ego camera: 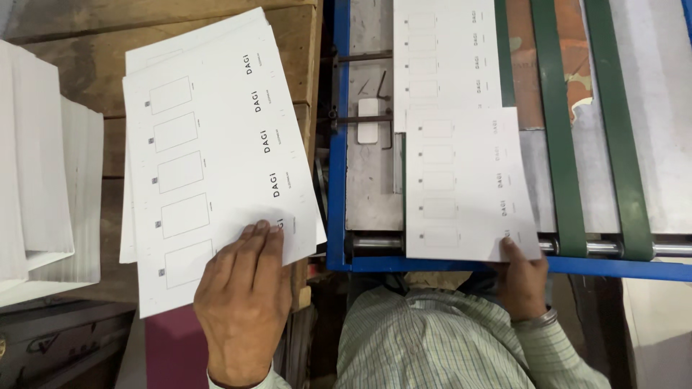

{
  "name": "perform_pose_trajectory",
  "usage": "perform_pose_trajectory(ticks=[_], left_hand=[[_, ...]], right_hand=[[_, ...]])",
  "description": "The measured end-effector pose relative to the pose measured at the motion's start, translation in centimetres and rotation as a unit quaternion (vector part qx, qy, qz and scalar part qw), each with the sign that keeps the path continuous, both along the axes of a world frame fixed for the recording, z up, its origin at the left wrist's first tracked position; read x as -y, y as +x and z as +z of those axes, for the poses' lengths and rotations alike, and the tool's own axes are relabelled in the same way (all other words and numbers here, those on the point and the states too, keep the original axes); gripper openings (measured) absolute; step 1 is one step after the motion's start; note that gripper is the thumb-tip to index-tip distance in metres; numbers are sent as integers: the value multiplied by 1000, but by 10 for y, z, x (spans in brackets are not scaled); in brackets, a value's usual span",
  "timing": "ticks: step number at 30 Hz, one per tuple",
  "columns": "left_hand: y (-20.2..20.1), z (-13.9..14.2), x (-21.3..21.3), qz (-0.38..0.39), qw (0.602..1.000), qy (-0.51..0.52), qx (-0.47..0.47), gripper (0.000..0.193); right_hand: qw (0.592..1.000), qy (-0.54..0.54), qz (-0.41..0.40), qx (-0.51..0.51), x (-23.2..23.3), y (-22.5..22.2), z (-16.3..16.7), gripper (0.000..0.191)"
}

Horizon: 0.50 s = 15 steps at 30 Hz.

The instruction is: The person picks printed sheets one at a time from a stack on a wooden table and places each sheet onto the green belt conveyor of a machine, which carries the sheet through. The person repeats this feeding cycle continuously throughout the episode.

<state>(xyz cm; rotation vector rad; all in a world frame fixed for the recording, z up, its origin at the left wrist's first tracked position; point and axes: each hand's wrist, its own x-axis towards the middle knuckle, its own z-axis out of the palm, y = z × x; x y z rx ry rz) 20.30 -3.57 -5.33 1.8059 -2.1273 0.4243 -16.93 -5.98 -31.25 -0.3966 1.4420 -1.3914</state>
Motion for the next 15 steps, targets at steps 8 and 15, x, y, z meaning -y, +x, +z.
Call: perform_pose_trajectory(ticks=[8, 15], left_hand=[[6, -1, 1, -7, 999, 1, -43, 42], [4, 0, -1, -3, 999, 25, -36, 50]], right_hand=[[999, -30, 29, -4, 5, 25, -7, 34], [994, -3, 84, 73, 39, 17, 4, 36]])
